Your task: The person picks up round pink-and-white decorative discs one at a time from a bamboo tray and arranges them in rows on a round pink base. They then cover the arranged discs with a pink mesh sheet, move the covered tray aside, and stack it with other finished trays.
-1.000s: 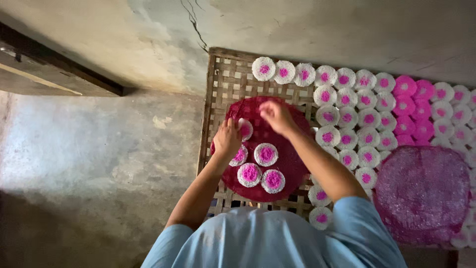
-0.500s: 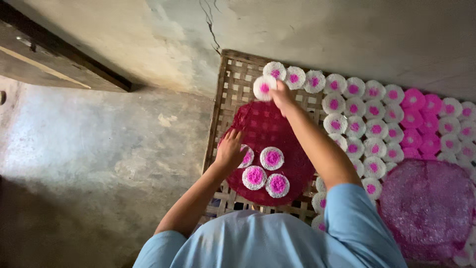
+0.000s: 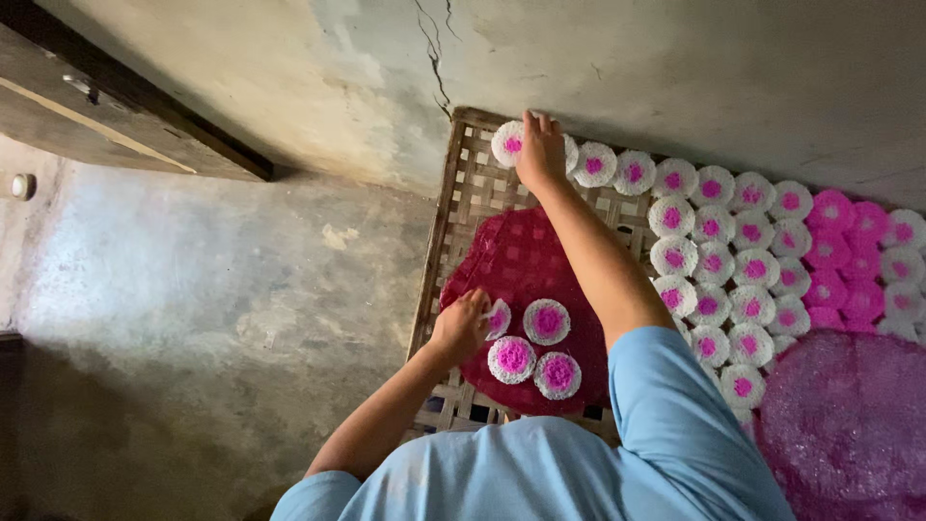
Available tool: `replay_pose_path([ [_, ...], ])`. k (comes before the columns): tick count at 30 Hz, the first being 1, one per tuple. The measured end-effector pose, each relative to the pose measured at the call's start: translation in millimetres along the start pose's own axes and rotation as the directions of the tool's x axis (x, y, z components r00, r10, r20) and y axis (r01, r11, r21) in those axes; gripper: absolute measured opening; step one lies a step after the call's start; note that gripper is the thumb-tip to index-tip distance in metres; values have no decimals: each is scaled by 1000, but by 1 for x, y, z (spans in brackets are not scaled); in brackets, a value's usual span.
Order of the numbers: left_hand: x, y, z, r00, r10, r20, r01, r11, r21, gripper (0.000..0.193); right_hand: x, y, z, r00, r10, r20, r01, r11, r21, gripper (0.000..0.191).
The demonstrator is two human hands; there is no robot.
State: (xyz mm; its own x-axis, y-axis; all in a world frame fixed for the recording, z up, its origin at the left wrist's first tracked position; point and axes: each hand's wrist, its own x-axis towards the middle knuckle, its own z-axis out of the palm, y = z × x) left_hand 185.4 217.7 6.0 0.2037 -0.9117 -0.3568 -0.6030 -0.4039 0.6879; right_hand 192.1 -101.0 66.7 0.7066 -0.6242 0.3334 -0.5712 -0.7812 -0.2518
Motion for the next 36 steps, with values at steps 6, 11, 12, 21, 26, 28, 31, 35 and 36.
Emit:
replay_pose_path([
  [6, 20, -8, -36, 947, -122, 298, 322, 391, -862, 38, -96, 0, -10, 922, -9, 386, -196, 850, 488, 10],
  [11, 52, 23, -82, 893, 1, -450, -192, 905, -379, 32, -142, -6, -25, 765, 37, 643, -568, 510, 647, 44],
  [12, 57, 35, -88, 868, 45, -495, -223, 925, -308, 32, -140, -10, -24, 724, 11, 689, -669, 252, 699, 48],
  [21, 14, 55, -107, 795, 49, -604, -226, 949, -220, 38, -8, -35, 20, 777, 276, 566, -601, 55, 798, 30],
  [26, -1, 21, -101, 779, 36, -627, -244, 937, -249, 33, 37, -38, 29, 907, 201, 370, -399, 690, 604, 30],
  [28, -4, 13, -98, 782, 17, -622, -206, 950, -234, 33, 40, -41, 32, 951, 197, 237, -276, 887, 371, 29],
  [31, -5, 14, -92, 806, -51, -589, -191, 921, -340, 34, 35, -42, 32, 988, 132, 74, -146, 964, 222, 32],
  [35, -2, 20, -83, 863, -28, -504, -127, 955, -269, 37, 16, -35, 20, 993, 19, -116, 8, 973, 232, 47],
  [36, 0, 21, -79, 882, -16, -471, -112, 964, -242, 36, 4, -31, 14, 988, 3, -153, 31, 974, 222, 48],
])
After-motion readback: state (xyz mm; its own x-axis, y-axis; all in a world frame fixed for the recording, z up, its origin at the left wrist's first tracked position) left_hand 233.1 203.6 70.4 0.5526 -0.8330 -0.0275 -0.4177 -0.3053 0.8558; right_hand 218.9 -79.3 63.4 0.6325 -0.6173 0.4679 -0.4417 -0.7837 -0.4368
